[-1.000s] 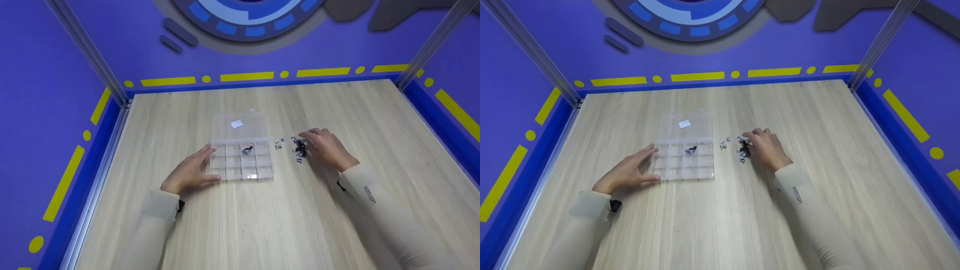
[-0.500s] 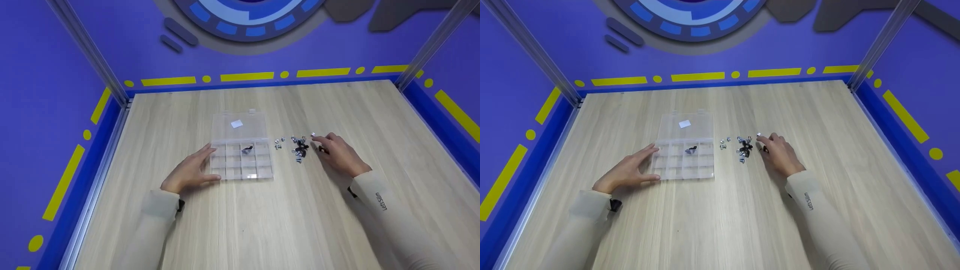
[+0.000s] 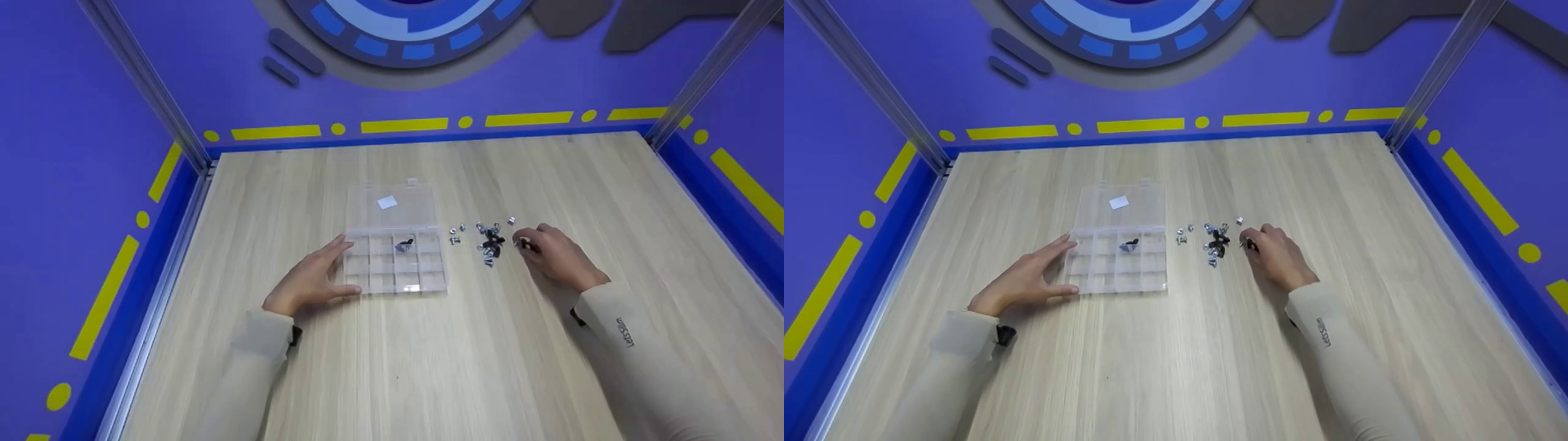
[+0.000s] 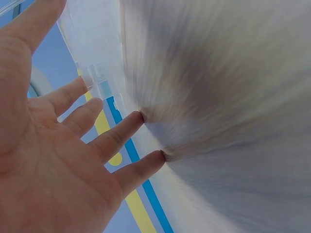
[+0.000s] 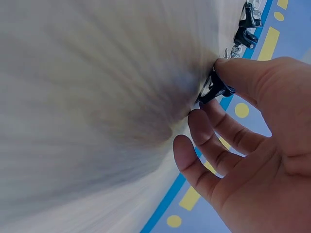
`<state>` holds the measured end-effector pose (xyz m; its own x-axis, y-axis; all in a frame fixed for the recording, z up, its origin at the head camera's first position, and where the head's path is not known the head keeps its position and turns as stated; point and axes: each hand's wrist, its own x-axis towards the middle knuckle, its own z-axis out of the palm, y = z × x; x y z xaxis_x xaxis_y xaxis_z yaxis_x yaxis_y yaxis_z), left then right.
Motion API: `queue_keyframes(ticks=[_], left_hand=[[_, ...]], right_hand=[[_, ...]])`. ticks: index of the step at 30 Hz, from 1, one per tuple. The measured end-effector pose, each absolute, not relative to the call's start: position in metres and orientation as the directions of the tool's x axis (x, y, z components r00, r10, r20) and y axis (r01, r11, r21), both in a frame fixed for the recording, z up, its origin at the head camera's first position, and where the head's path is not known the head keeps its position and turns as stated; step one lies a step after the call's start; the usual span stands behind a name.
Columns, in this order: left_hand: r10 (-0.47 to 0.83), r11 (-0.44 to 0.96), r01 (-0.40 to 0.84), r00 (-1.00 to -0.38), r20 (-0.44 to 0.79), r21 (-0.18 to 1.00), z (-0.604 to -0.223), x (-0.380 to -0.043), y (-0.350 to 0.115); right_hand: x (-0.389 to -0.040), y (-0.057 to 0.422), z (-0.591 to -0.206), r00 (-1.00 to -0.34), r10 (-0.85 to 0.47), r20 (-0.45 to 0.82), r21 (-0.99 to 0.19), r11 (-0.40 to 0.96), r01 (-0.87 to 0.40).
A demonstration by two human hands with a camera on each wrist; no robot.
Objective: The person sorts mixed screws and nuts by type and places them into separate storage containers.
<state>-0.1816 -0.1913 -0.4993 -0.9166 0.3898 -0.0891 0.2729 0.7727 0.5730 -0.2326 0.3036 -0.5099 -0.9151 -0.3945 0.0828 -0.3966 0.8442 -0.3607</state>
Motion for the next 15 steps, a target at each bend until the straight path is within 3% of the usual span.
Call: queue_keyframes(ticks=[10, 15], left_hand=[[0.384, 0.767, 0.271, -0.920, -0.078, 0.582, -0.4995, -0.1810, -0.1921], [0.388, 0.769, 0.272, -0.918, -0.084, 0.579, -0.5001, -0.1819, -0.1918]], right_hand=[[-0.2356, 0.3002, -0.5077, -0.885, -0.450, 0.120, -0.350, 0.815, -0.462], [-0.2383, 0.2966, -0.5047, -0.900, -0.424, 0.104, -0.358, 0.828, -0.432]])
